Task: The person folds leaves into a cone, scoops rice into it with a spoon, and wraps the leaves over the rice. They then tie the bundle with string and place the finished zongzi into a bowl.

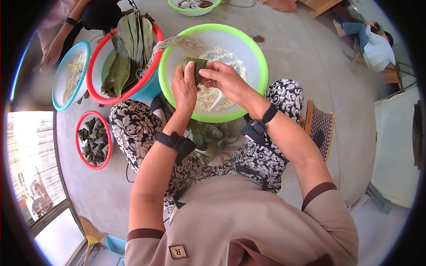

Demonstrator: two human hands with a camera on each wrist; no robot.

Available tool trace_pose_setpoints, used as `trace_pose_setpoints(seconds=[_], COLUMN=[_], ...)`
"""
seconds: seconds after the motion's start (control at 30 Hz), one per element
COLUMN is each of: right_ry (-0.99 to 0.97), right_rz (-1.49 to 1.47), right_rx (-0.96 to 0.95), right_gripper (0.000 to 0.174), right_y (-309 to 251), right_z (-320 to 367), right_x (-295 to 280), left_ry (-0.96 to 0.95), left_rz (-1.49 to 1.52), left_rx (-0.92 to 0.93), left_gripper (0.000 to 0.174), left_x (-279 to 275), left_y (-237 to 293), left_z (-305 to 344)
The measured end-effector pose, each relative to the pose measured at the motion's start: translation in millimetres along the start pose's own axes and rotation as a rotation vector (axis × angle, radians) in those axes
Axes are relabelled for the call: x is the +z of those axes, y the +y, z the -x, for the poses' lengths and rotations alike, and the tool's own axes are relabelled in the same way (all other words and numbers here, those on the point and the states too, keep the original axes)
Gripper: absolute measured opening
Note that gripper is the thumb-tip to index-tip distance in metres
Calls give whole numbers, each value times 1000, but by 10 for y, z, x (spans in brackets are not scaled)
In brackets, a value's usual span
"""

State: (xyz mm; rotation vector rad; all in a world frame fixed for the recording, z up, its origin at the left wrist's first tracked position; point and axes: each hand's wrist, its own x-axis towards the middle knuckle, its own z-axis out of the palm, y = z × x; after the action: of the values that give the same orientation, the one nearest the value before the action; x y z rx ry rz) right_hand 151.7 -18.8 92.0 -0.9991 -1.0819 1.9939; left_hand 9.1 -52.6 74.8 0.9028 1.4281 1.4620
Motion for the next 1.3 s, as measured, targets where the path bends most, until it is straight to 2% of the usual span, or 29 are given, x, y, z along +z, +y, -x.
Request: trace_pose_setpoints(seconds=[0.13,0.23,0.3,0.33,0.4,0.43,0.57,0.63,0.77,0.83,0.97,1.03,1.07,1.17,1.23,1.27,1.3], right_ry=[-90,-94,54,57,118,133,210,267,292,264,213,121,127,52,24,27,-2], right_rz=[1,-67,384,381,742,800,1007,1173,1291,1373,1349,1219,1220,1187,1039,1038,909], right_rx=[27,81,-62,-59,-200,-312,-419,-569,-547,-406,-301,-435,-439,-407,-295,-303,-274], right_gripper=[26,24,22,22,26,27,30,29,21,11,10,12,12,18,19,19,20], right_y=[-38,-49,-88,-50,106,256,561,634,687,557,314,223,164,-119,-287,-340,-409], right_z=[-18,-219,-445,-584,-897,-1079,-1498,-1619,-1698,-1621,-1377,-1240,-1170,-902,-743,-694,-637], right_x=[20,-152,-196,-269,-372,-456,-521,-518,-531,-476,-462,-525,-557,-551,-539,-557,-566], left_ry=[-20,-6,5,16,-9,1,3,5,-13,-26,-42,-26,-32,-44,-22,-25,-27], left_rz=[-23,76,140,197,212,259,328,352,377,408,362,336,336,322,312,311,306], left_rx=[-37,-159,-198,-234,-226,-255,-302,-314,-308,-300,-302,-288,-284,-270,-268,-261,-242], left_gripper=[42,44,45,46,49,51,56,57,56,55,55,57,57,57,55,55,54], left_x=[-95,-132,-211,-229,-308,-330,-418,-456,-475,-485,-482,-482,-487,-474,-445,-428,-402], left_y=[142,90,167,185,195,210,169,178,157,133,204,202,185,101,103,103,127], left_z=[64,4,1,-12,-37,-50,-100,-105,-118,-128,-143,-171,-190,-244,-267,-276,-279])
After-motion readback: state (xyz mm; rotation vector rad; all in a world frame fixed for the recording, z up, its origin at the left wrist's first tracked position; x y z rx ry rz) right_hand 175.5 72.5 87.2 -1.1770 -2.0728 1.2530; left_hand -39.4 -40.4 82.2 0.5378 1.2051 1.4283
